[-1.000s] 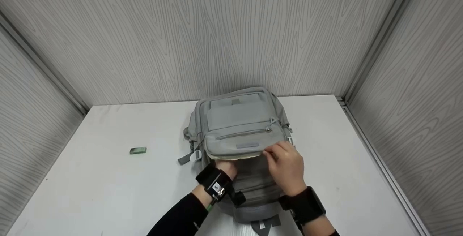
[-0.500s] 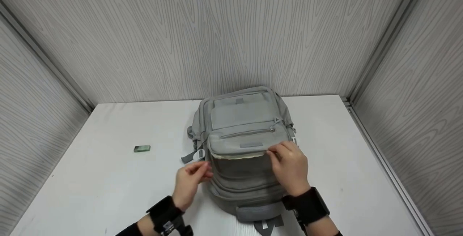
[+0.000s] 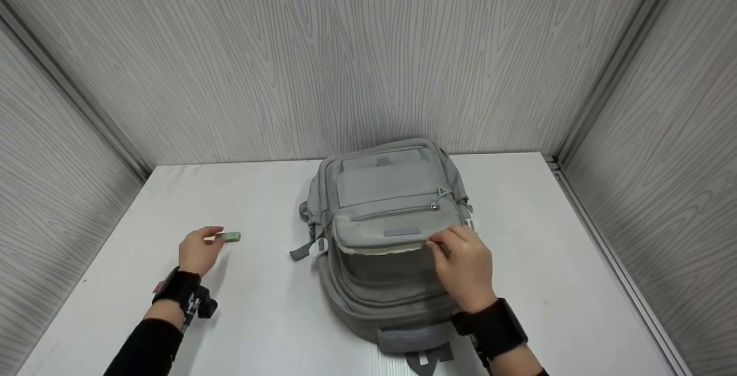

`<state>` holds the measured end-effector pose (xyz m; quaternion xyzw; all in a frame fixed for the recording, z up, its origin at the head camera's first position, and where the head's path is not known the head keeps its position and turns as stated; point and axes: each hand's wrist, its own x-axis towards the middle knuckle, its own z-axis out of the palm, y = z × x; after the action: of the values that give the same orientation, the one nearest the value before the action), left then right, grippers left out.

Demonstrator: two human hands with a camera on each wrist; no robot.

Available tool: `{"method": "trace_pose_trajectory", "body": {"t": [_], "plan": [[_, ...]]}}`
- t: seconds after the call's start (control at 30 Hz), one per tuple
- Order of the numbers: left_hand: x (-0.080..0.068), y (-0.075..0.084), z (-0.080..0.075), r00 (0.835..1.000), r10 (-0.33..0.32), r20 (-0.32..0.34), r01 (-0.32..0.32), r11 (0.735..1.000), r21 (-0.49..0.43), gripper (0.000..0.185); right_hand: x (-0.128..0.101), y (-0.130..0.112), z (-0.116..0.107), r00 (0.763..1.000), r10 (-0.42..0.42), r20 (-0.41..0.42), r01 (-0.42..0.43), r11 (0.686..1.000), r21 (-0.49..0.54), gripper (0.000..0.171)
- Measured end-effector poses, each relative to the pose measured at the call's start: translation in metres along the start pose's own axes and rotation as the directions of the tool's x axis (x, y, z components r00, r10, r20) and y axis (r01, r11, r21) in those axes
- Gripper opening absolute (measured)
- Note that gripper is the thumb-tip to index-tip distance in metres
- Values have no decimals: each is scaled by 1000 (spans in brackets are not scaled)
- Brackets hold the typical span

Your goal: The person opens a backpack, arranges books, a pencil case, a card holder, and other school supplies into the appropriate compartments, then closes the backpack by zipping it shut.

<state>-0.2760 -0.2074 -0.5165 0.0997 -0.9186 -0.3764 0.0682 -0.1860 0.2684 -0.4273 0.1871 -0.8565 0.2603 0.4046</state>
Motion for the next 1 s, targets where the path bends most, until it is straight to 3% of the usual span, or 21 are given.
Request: {"method": "trace_pose_trajectory", "body": {"t": [0.13,0.27,0.43,0.6,0.8,0.9,1.0], "plan": [[12,-18,-8,1000,-7,2,7,976,218,32,0,-2,3,1000,4,6,-4,1000,9,21],[12,-31,-8,997,25,77,-56,898,436,36,-1,-4,6,1000,1,10,-2,1000,19,22],[11,-34,-4,989,64,134,-125,847,517,34,-2,-5,5,1000,-5,8,5,1000,25,24],[12,-28,-4,990,99,102,-137,860,492,22,-2,-4,5,1000,3,11,-4,1000,23,23],[9,-22,-6,995,32,95,-69,904,421,14,-2,-2,3,1000,16,24,-16,1000,2,22],[6,-13,-2,995,5,101,-37,949,314,16,-1,-1,2,1000,15,17,-15,1000,-8,21],[-4,6,7,993,19,113,-38,985,167,19,-1,-1,1,1000,18,15,-18,1000,-17,21]]}}
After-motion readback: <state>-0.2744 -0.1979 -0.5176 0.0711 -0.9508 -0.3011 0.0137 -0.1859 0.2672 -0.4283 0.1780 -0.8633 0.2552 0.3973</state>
